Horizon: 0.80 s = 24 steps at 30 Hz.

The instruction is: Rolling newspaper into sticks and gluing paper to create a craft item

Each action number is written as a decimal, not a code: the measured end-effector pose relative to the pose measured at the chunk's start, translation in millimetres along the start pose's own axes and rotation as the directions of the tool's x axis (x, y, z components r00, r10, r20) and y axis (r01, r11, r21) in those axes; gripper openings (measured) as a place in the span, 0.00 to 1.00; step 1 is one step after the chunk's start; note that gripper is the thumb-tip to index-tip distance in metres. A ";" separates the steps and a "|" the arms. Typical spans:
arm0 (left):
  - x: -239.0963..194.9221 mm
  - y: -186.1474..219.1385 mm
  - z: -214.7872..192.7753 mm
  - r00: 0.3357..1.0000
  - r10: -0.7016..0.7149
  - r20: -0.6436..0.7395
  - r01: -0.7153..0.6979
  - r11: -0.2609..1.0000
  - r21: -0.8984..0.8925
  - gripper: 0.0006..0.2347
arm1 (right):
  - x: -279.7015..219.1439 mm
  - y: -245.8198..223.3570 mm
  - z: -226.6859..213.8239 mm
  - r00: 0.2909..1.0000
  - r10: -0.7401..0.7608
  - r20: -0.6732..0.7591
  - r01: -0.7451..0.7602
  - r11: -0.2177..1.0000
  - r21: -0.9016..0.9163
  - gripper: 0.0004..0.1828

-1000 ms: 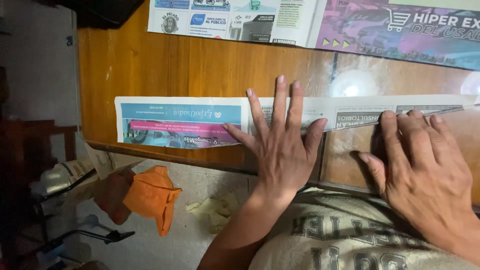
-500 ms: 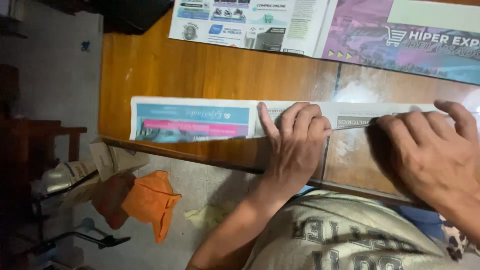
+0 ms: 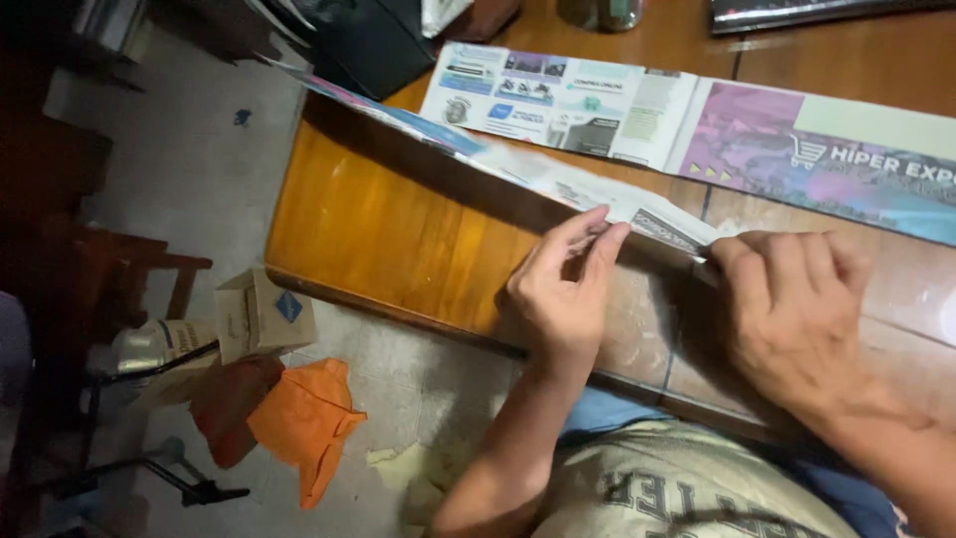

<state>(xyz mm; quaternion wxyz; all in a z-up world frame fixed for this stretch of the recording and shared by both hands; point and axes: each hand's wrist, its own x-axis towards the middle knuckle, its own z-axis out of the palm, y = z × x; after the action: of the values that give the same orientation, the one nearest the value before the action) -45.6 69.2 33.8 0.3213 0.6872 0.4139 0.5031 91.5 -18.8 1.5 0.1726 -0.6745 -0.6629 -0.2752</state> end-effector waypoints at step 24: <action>18.2 -20.8 -28.9 0.849 -0.507 -0.149 0.218 0.594 -0.775 0.06 | -37.7 20.0 -2.9 0.719 0.501 0.481 -0.677 0.350 0.648 0.20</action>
<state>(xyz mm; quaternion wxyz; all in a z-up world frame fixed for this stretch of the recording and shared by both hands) -75.7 95.5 31.9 0.5857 0.2958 0.3607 0.6628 112.1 -51.9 -16.1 0.4718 -0.7407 -0.4356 0.1973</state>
